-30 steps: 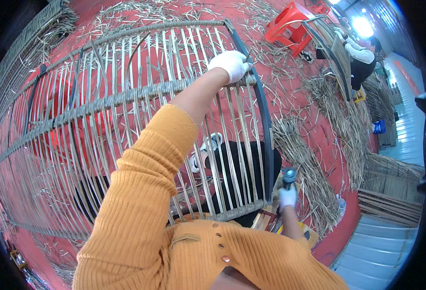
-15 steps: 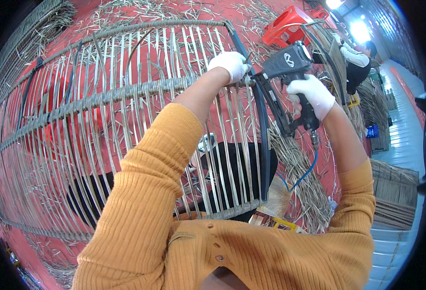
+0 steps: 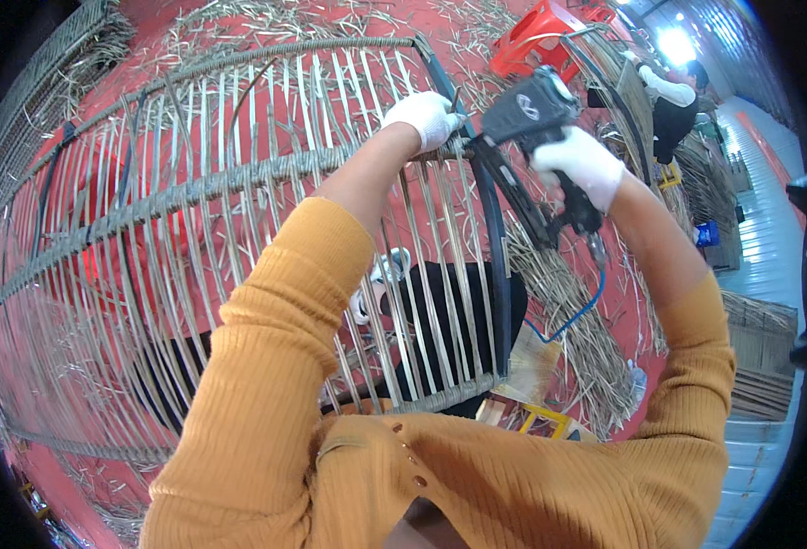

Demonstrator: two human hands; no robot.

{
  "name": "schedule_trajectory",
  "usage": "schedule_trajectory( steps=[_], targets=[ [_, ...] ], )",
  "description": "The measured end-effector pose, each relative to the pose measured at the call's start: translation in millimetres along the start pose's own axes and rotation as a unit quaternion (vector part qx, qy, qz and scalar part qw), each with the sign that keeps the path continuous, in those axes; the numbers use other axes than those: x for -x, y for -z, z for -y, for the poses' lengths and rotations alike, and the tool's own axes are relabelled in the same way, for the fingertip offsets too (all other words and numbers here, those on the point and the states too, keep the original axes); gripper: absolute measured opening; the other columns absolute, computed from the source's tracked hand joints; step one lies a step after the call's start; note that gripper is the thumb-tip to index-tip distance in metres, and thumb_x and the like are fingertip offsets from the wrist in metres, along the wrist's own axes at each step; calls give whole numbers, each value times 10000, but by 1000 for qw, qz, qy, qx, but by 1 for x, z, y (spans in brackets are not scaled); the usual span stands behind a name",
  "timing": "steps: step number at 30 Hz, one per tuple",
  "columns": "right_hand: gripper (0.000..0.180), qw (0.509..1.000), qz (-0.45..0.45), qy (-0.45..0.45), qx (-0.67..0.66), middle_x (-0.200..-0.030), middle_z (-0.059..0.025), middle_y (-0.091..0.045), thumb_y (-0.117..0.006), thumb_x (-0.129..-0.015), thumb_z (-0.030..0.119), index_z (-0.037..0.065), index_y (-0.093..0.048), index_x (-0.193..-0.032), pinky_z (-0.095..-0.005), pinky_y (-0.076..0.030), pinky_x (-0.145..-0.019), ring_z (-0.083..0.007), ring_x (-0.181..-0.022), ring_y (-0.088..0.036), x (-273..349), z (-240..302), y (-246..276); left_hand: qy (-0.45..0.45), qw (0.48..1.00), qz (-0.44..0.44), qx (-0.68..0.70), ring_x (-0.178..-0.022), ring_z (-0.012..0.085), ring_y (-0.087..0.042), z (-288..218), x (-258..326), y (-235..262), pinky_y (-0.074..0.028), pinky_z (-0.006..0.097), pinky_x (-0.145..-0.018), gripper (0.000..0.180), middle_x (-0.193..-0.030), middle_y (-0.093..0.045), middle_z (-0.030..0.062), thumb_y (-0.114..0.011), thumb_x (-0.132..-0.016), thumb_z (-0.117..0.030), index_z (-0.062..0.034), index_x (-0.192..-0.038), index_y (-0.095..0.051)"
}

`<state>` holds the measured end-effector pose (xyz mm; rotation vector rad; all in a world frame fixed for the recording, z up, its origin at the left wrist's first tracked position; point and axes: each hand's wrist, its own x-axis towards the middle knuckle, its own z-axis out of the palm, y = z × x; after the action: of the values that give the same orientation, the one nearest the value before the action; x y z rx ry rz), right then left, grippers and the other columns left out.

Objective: The person weaves a basket by wrapping a flexible reed around a metal frame. They use a staple gun to secure the reed and pliers to trim excess material.

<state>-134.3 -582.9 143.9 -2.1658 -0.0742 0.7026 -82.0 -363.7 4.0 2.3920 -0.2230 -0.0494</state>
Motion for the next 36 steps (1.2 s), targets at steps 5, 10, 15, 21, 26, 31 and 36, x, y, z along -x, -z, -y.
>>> schedule_trajectory(
  steps=[5, 10, 15, 21, 26, 31, 36],
  targets=[
    [133, 991, -94, -8, -94, -549, -39, -543, -685, -852, 150, 61, -586, -859, -299, -444, -395, -150, -416, -536, 81, -78, 21, -19, 999, 41, -23, -1059, 345, -665, -13, 19, 19, -503, 443, -924, 523, -1119, -713, 142, -476, -977, -557, -120, -1109, -729],
    [175, 959, -92, -125, -235, -768, -53, -635, -673, -788, 76, 67, -613, -951, -318, -530, -617, -161, -636, -622, 141, -240, -6, -42, 986, 54, -154, -964, 323, -693, -25, 62, 33, -529, 437, -821, 513, -1041, -718, 117, -414, -1005, -573, -144, -1184, -632],
    [451, 936, -278, -214, 19, -858, -69, -595, -526, -774, -39, 45, -582, -1213, -359, -488, -727, -239, -772, -588, 131, -413, -115, -33, 987, 72, -142, -978, 344, -687, -36, 78, 37, -529, 458, -821, 472, -1064, -713, 136, -441, -1004, -526, -129, -1207, -597],
    [777, 882, -408, -193, 138, -1109, -283, -597, -667, -776, 96, -2, -384, -1493, -463, -461, -942, -455, -1051, -576, 118, -501, -208, -63, 985, 24, -161, -991, 346, -680, -36, 76, 29, -530, 474, -830, 449, -1064, -705, 146, -481, -981, -500, -118, -1181, -608],
    [647, 795, -478, -242, 285, -1307, -236, -529, -676, -814, 133, 26, -479, -1420, -512, -363, -1064, -422, -1228, -480, 102, -417, -178, -63, 988, 10, -138, -986, 348, -680, -33, 76, 25, -533, 482, -827, 436, -1038, -697, 159, -499, -974, -492, -105, -1146, -606],
    [238, 858, -449, 209, 139, -1124, -165, -658, -600, -946, 109, -19, -645, -1142, -386, -476, -968, -305, -1058, -631, -48, -229, -23, -68, 993, -17, -94, -880, 360, -688, -28, 77, 21, -540, 490, -763, 371, -941, -693, 160, -570, -938, -450, -89, -1007, -618],
    [476, 857, -243, 349, 291, -1172, -221, -676, -564, -960, 408, -5, -674, -1169, -417, -478, -977, -366, -1129, -629, -231, -35, 30, -67, 995, -38, -59, -835, 356, -691, -21, 75, 18, -538, 485, -734, 359, -883, -691, 148, -597, -919, -443, -89, -975, -621]
  ],
)
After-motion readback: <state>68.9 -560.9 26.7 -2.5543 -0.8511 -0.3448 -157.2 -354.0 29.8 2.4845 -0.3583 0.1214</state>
